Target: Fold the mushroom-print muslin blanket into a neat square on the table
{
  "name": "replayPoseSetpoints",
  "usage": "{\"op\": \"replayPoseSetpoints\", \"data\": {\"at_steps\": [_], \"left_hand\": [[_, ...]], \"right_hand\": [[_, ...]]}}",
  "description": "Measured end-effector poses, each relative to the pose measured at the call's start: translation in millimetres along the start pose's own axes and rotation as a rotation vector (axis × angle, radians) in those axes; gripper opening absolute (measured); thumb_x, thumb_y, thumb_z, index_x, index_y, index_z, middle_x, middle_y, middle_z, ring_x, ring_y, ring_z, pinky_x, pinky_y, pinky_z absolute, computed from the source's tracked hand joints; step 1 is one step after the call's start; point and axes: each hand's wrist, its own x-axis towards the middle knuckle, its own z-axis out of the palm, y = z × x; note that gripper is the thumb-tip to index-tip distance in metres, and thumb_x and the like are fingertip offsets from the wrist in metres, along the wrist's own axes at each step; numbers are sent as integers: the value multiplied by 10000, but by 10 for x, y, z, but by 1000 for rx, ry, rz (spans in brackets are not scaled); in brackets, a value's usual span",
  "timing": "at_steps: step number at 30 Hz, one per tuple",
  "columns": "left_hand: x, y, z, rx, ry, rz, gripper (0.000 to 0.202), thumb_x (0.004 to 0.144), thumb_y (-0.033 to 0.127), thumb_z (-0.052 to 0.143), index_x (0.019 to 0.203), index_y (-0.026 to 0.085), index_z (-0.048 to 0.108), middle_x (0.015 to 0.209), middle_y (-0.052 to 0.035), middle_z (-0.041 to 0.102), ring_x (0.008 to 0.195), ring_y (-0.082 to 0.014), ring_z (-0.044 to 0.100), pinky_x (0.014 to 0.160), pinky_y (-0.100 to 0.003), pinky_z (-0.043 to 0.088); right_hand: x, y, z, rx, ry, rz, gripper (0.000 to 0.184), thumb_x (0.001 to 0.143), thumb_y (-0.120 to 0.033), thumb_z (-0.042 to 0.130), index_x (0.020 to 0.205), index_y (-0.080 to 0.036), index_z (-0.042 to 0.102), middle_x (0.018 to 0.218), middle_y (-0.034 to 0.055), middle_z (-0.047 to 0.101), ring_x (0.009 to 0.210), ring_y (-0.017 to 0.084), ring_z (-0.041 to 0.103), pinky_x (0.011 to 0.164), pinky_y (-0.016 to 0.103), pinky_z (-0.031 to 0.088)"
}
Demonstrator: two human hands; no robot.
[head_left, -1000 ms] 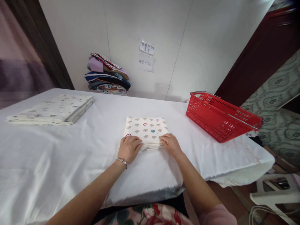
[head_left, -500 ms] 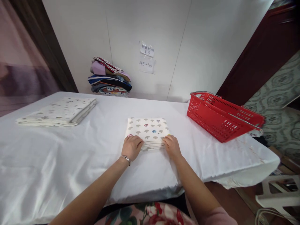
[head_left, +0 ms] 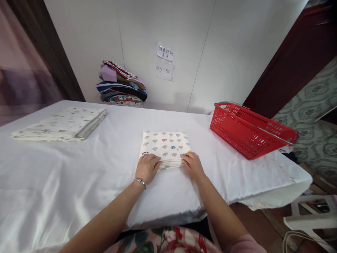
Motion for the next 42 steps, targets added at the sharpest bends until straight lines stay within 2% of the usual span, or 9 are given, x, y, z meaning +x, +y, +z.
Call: {"op": "replayPoseSetpoints", "data": {"at_steps": [7, 13, 23, 30, 36, 42], "left_hand": [[33, 33, -23, 20, -42, -13, 256, 875, 300, 409, 822, 220, 646, 818, -45, 617, 786, -195, 528, 730, -353, 375], [43, 66, -77, 53, -12, 29, 270, 889, 281, 382, 799, 196, 622, 813, -48, 616, 785, -188, 517, 751, -355, 360], [7, 27, -54, 24, -14, 29, 214, 859, 301, 441, 919, 215, 627, 882, -53, 628, 824, -200, 528, 761, -361, 374], [43, 38, -33, 17, -45, -4, 227, 853, 302, 439, 838, 215, 647, 829, -53, 623, 801, -208, 534, 740, -370, 375], [53, 38, -43, 6, -40, 0, 259, 873, 302, 407, 802, 206, 636, 808, -49, 619, 781, -191, 526, 743, -358, 370], [31, 31, -56, -12, -11, 21, 262, 878, 300, 399, 814, 201, 632, 823, -51, 618, 791, -181, 527, 761, -351, 371]], "right_hand": [[25, -63, 25, -34, 6, 44, 218, 867, -171, 426, 948, -221, 622, 928, 46, 572, 913, 189, 467, 813, 340, 336], [9, -102, 17, -66, 46, 37, 231, 878, -153, 384, 918, -207, 605, 914, 49, 566, 902, 186, 464, 840, 349, 319], [2, -55, -7, -34, -22, 16, 242, 864, -181, 438, 1043, -235, 592, 971, 49, 580, 950, 193, 476, 858, 355, 333], [43, -80, 4, -63, -95, 42, 238, 846, -155, 448, 994, -244, 611, 969, 46, 583, 936, 197, 474, 842, 362, 334], [51, -117, 21, -67, -51, 70, 216, 850, -139, 432, 939, -219, 612, 943, 55, 578, 926, 198, 468, 830, 356, 333], [8, -40, 30, 21, -10, 50, 213, 857, -165, 427, 937, -222, 616, 933, 46, 589, 937, 189, 490, 843, 352, 346]]}}
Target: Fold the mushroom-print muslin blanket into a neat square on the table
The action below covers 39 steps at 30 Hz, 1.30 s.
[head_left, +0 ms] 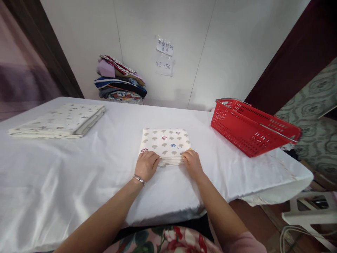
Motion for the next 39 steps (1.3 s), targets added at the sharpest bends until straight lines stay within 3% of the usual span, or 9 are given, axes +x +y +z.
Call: {"op": "replayPoseSetpoints", "data": {"at_steps": [12, 21, 39], "left_hand": [[-3, 4, -13, -2, -34, -15, 233, 866, 291, 418, 824, 202, 629, 830, -51, 615, 795, -189, 530, 748, -350, 380], [1, -4, -23, -26, -46, -18, 228, 862, 307, 430, 826, 205, 631, 826, -42, 619, 795, -191, 527, 754, -347, 379], [0, -9, -20, -42, -30, -26, 212, 854, 309, 450, 823, 204, 632, 818, -34, 616, 789, -185, 524, 752, -346, 383]], "right_hand": [[1, 93, 46, 260, 55, 68, 171, 830, -238, 509, 926, -260, 649, 930, 22, 622, 904, 173, 545, 836, 336, 384], [13, 112, 76, 335, 109, 62, 136, 809, -189, 506, 816, -241, 631, 876, 12, 645, 891, 168, 553, 847, 331, 387], [7, 129, 89, 430, 125, 93, 135, 797, -168, 507, 812, -237, 621, 870, 14, 624, 885, 168, 546, 838, 325, 395]]}}
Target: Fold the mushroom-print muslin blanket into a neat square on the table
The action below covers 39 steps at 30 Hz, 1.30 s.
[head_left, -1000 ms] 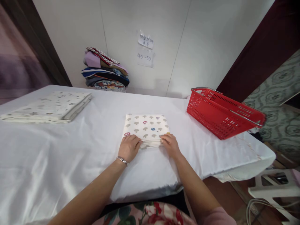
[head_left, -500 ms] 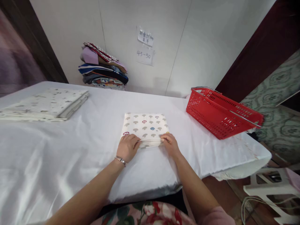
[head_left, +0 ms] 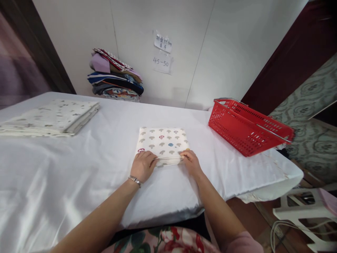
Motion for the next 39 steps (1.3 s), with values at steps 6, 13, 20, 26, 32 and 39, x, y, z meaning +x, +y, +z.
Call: {"op": "replayPoseSetpoints", "data": {"at_steps": [6, 13, 20, 26, 32, 39], "left_hand": [[-2, -3, 3, 0, -1, 0, 212, 858, 308, 448, 829, 202, 629, 821, -32, 615, 798, -187, 524, 764, -350, 378], [-5, -9, 12, -6, -8, -5, 203, 856, 301, 450, 830, 204, 627, 824, -33, 614, 802, -188, 526, 764, -349, 377], [8, 4, 13, -11, -6, -10, 208, 853, 310, 450, 825, 210, 630, 825, -35, 617, 804, -188, 532, 763, -349, 379], [4, 5, 9, -16, -4, -10, 223, 857, 316, 439, 827, 207, 631, 827, -38, 617, 798, -186, 532, 761, -349, 381], [1, 2, 6, -15, 8, -2, 249, 863, 332, 422, 817, 206, 632, 820, -44, 616, 797, -187, 537, 755, -354, 387], [-7, 15, 0, -32, 10, -11, 241, 867, 320, 419, 810, 208, 624, 818, -43, 612, 793, -184, 535, 764, -358, 388]], "right_hand": [[-5, -45, 1, 33, 12, 46, 81, 780, -183, 534, 803, -225, 599, 890, 19, 618, 882, 168, 548, 819, 318, 401], [-5, -68, 6, 69, 22, 57, 50, 754, -171, 558, 740, -216, 576, 875, 17, 613, 887, 171, 554, 832, 327, 391], [-3, -71, 5, 74, 20, 62, 59, 755, -172, 557, 723, -218, 576, 869, 15, 610, 891, 171, 551, 837, 330, 385], [1, -76, 5, 72, 19, 43, 65, 754, -178, 550, 704, -213, 569, 857, 15, 609, 877, 169, 554, 828, 328, 393], [-6, -84, -3, -38, 27, 45, 84, 788, -219, 523, 813, -225, 603, 861, 14, 617, 860, 170, 544, 817, 326, 393], [64, -174, -91, -374, -181, -102, 205, 869, -234, 462, 988, -260, 627, 936, 39, 614, 918, 188, 512, 838, 348, 349]]}}
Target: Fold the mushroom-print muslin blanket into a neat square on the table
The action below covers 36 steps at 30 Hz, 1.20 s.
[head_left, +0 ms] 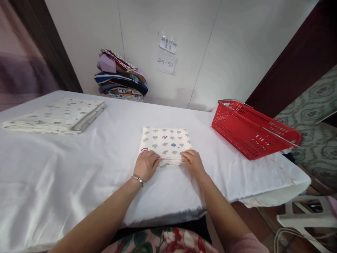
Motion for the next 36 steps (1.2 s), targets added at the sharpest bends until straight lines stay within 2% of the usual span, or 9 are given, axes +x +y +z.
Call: {"op": "replayPoseSetpoints", "data": {"at_steps": [4, 7, 15, 22, 30, 36], "left_hand": [[0, 3, 1, 5, -4, -6, 244, 872, 329, 414, 810, 211, 619, 818, -41, 609, 794, -186, 534, 767, -355, 384], [4, 3, 2, 7, -11, -7, 235, 870, 322, 421, 811, 213, 621, 822, -37, 610, 795, -184, 532, 768, -353, 380], [4, 5, -1, 5, -19, -17, 233, 865, 318, 429, 825, 211, 632, 830, -43, 613, 799, -186, 530, 761, -356, 382], [5, -3, -2, -11, -2, -34, 229, 865, 297, 421, 817, 215, 629, 826, -34, 616, 801, -178, 531, 771, -345, 382], [-3, -5, -7, -32, 4, -26, 253, 871, 308, 409, 810, 211, 634, 818, -37, 615, 792, -170, 529, 772, -344, 387], [8, 10, -16, -9, -8, -1, 241, 870, 305, 418, 805, 213, 631, 809, -33, 611, 784, -170, 525, 767, -346, 384]], "right_hand": [[66, -19, -71, -123, -106, -71, 189, 870, -226, 471, 953, -263, 637, 920, 38, 613, 889, 189, 497, 827, 343, 327], [116, -33, -94, -158, -146, -96, 174, 868, -206, 474, 886, -250, 642, 891, 34, 614, 859, 185, 492, 806, 334, 323], [223, -36, -118, -194, -261, -165, 163, 856, -176, 484, 871, -239, 633, 877, 25, 612, 846, 169, 490, 771, 317, 321], [367, -82, -109, -350, -354, -239, 182, 832, -114, 475, 749, -205, 608, 776, 45, 586, 760, 173, 478, 705, 303, 315], [247, -58, -138, -325, -271, -203, 207, 854, -94, 387, 818, -193, 566, 852, 63, 572, 821, 189, 463, 743, 315, 330], [161, -24, -70, -308, -264, -184, 187, 850, -100, 410, 810, -194, 567, 850, 57, 574, 825, 187, 463, 751, 312, 344]]}}
